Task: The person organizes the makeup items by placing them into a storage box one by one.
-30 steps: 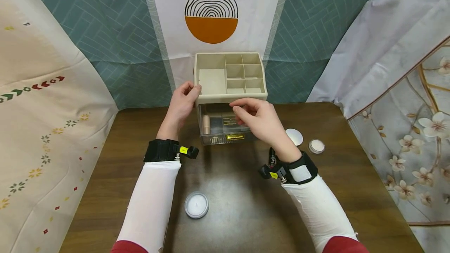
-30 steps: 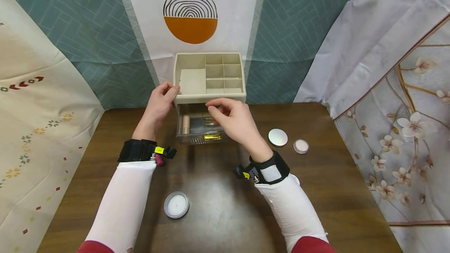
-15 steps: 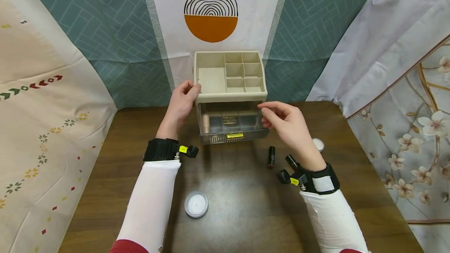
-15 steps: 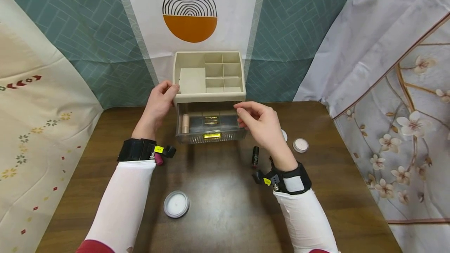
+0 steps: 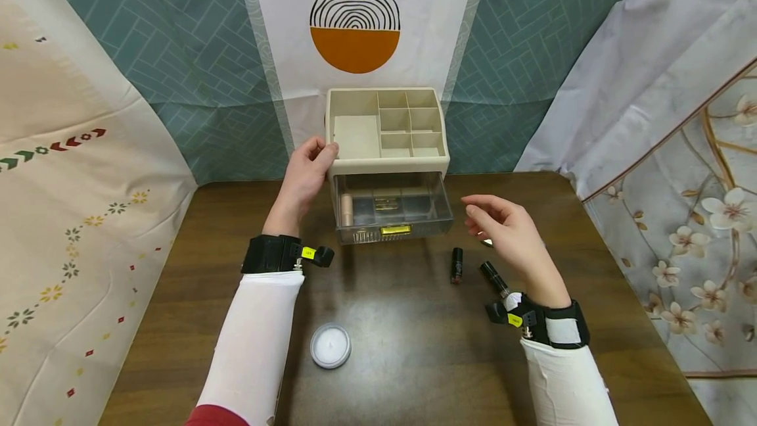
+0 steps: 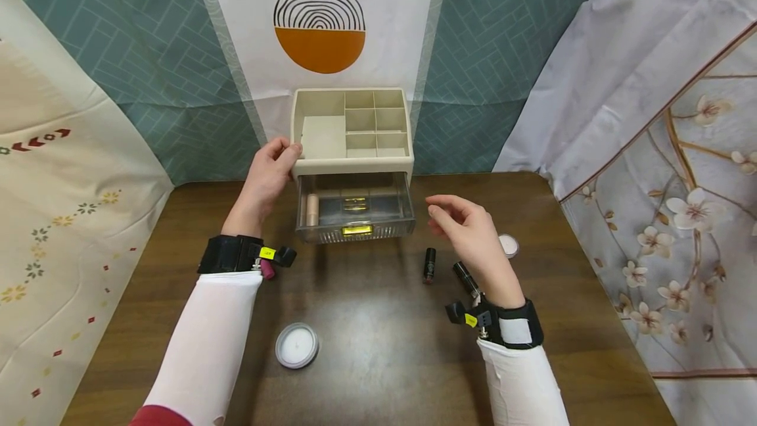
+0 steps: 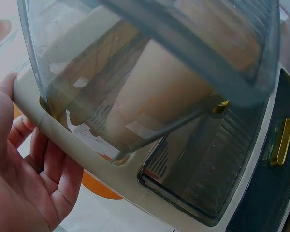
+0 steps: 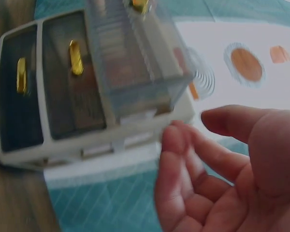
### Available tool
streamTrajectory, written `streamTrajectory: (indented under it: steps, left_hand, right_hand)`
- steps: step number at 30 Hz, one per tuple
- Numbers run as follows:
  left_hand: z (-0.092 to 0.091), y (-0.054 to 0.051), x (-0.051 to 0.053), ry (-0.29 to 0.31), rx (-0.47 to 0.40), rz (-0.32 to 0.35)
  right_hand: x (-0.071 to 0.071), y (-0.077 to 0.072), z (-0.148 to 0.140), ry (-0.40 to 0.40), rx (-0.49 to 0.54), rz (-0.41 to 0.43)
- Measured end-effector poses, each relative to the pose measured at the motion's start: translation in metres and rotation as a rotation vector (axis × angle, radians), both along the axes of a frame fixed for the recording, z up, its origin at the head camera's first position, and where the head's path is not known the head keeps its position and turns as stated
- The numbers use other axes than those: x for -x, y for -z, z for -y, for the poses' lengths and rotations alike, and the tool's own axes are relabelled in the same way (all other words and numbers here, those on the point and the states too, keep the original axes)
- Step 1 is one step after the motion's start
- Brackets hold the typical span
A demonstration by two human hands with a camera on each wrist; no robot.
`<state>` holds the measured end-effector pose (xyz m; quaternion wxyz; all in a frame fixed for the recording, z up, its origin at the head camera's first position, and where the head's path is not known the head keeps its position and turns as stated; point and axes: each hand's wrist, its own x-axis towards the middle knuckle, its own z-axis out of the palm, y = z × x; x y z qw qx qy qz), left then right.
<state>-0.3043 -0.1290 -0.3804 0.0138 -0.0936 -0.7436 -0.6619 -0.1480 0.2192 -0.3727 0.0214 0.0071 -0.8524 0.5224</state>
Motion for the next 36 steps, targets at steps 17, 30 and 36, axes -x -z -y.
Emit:
streamTrajectory:
  steps: [17,30,36]
  left_hand:
    - [0.002,0.001,0.000,0.009,-0.016,-0.016]
    - [0.002,0.001,-0.002,0.020,-0.015,-0.013]
    - [0.001,0.000,-0.001,0.018,-0.009,-0.006]
  right_hand:
    - [-0.017,0.045,-0.048,0.038,-0.179,0.135]
    - [-0.029,0.065,-0.066,0.039,-0.368,0.173]
    - [-0.028,0.071,-0.069,0.008,-0.378,0.187]
